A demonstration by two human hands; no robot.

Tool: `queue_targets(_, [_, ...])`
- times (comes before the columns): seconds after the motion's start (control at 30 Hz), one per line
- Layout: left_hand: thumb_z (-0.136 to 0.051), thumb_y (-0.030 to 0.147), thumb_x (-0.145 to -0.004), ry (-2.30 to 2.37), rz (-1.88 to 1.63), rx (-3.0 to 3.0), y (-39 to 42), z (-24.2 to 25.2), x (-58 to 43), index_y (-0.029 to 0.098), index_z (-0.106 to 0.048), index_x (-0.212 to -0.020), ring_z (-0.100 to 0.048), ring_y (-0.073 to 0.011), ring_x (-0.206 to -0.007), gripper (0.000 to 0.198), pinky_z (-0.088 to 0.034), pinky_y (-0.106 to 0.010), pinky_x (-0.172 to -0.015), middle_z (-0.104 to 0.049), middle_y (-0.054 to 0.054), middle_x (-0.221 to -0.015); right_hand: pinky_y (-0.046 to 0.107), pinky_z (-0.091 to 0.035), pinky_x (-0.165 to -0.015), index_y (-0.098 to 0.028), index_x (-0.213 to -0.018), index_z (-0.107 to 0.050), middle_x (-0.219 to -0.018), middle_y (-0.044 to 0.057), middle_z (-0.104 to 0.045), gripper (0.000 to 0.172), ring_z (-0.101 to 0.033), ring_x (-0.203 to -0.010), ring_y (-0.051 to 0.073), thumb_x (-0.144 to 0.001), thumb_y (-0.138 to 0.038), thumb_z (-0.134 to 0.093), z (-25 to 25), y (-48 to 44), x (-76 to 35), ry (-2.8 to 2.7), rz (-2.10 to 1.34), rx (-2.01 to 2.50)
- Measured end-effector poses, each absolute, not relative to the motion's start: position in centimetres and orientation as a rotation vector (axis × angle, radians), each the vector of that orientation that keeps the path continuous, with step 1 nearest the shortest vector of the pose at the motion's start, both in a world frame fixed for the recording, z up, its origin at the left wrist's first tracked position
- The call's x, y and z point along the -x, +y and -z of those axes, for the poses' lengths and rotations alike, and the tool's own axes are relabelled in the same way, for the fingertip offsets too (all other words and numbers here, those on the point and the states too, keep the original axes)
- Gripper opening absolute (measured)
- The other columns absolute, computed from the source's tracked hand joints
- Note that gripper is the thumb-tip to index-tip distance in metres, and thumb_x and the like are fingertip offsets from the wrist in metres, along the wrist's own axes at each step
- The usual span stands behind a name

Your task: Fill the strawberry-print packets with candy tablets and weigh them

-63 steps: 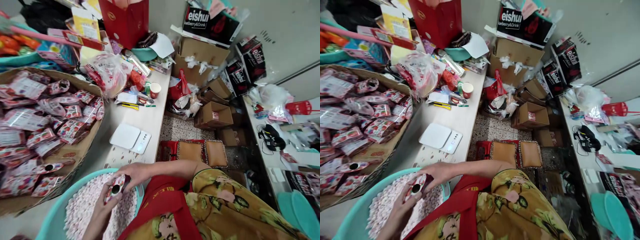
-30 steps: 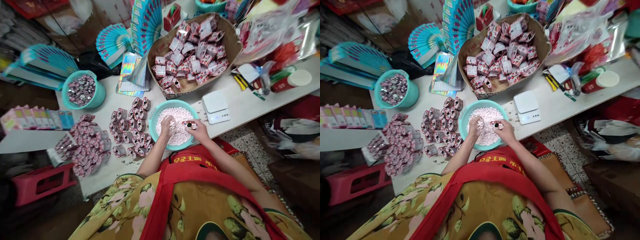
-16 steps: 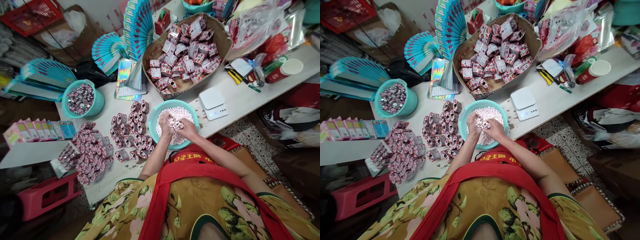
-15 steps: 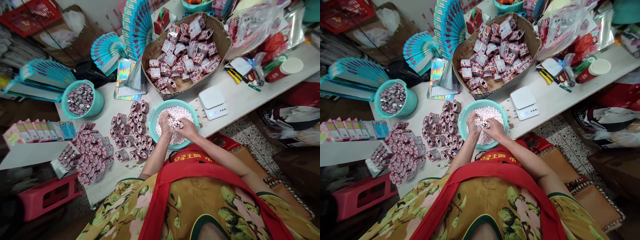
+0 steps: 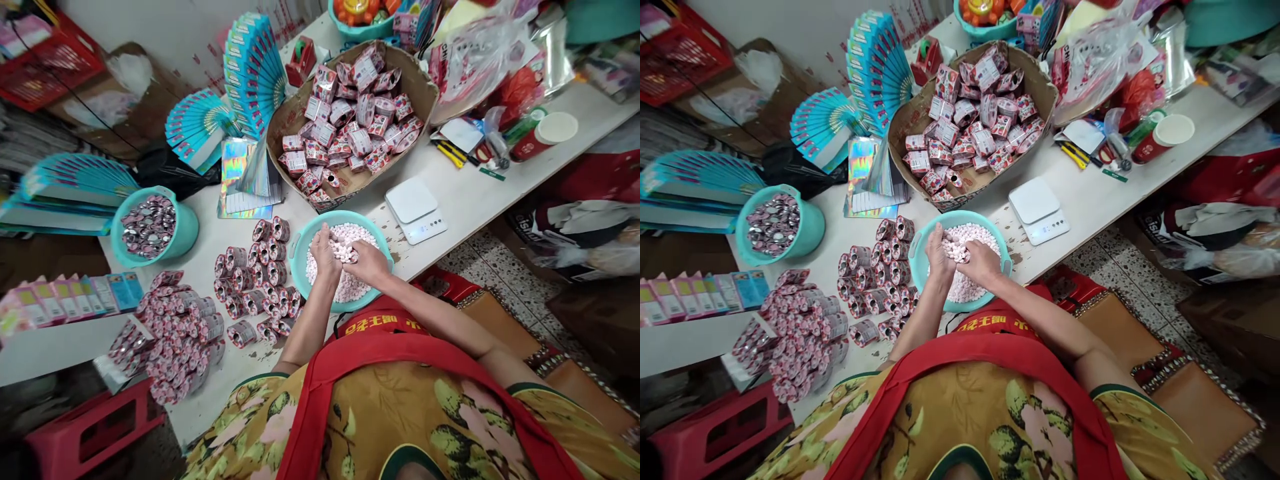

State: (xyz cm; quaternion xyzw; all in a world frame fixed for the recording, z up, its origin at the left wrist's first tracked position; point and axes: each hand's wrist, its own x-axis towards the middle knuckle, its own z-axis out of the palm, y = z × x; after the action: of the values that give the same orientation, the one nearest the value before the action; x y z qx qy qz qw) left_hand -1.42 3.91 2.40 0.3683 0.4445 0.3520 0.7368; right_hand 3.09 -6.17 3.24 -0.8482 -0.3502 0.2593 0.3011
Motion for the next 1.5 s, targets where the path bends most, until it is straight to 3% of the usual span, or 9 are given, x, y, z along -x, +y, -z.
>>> queue_targets(0.2, [-0.075, 0.056, -0.073, 0.950, -0.757, -0.840, 3.7, -2.8, 0.7, 0.019, -0.049, -0.070, -0.052, -0.0079, -0.049, 0.045, -0.041, -0.022, -0.052, -0.050, 0.007, -0.057, 0.029, -0.043, -0.069, -0.020, -0.097, -0.066, -0.100, 0.005, -0.068, 0.027, -0.062, -0.090, 0.022, -0.075, -0.034, -0.071, -4.0, -6.2, -3.9, -0.953, -0.707, 2.292])
queue_targets(0.37, [-0.079, 0.052, -0.070, 0.909, -0.774, -0.832, 3.7, -3.2, 0.3, 0.019, -0.049, -0.068, -0.049, -0.0078, -0.047, 0.045, -0.040, -0.022, -0.049, -0.051, 0.006, -0.055, 0.030, -0.046, -0.075, -0.021, -0.107, -0.067, -0.106, 0.006, -0.070, 0.036, -0.064, -0.097, 0.023, -0.074, -0.031, -0.071, -4.7, -6.2, -4.6, -0.974, -0.701, 2.268])
queue_targets(0.83, [-0.075, 0.056, -0.076, 0.847, -0.733, -0.802, 3.7, -4.1, -0.4, 0.018, -0.050, -0.069, -0.049, -0.0071, -0.043, 0.046, -0.042, -0.021, -0.049, -0.050, 0.006, -0.055, 0.031, -0.048, -0.082, -0.019, -0.105, -0.068, -0.106, 0.006, -0.069, 0.034, -0.064, -0.097, 0.022, -0.072, -0.027, -0.072, -4.5, -6.1, -5.5, -0.931, -0.738, 2.144])
queue_targets(1.17, [-0.076, 0.063, -0.072, 0.816, -0.733, -0.837, 3.8, -5.8, -1.0, 0.018, -0.049, -0.067, -0.043, -0.0049, -0.039, 0.052, -0.030, -0.018, -0.036, -0.047, 0.007, -0.052, 0.033, -0.048, -0.084, -0.022, -0.098, -0.066, -0.099, 0.003, -0.068, 0.029, -0.063, -0.093, 0.021, -0.070, -0.021, -0.072, -4.9, -5.9, -5.9, -0.878, -0.642, 1.997])
queue_targets(1.37, [-0.076, 0.065, -0.070, 0.785, -0.773, -0.862, 3.8, -5.9, -0.7, 0.017, -0.049, -0.063, -0.043, -0.0041, -0.037, 0.055, -0.032, -0.018, -0.037, -0.045, 0.008, -0.050, 0.033, -0.048, -0.083, -0.020, -0.096, -0.066, -0.097, 0.003, -0.067, 0.028, -0.062, -0.092, 0.021, -0.068, -0.020, -0.071, -4.8, -5.9, -5.4, -0.858, -0.608, 1.952])
queue_targets(1.5, [-0.077, 0.066, -0.068, 0.797, -0.728, -0.905, 3.9, -6.2, -0.7, 0.018, -0.047, -0.062, -0.037, -0.0035, -0.033, 0.057, -0.023, -0.018, -0.032, -0.039, 0.009, -0.046, 0.032, -0.047, -0.083, -0.022, -0.094, -0.066, -0.096, 0.003, -0.067, 0.026, -0.062, -0.091, 0.020, -0.069, -0.021, -0.070, -4.6, -5.8, -5.3, -0.846, -0.586, 1.926])
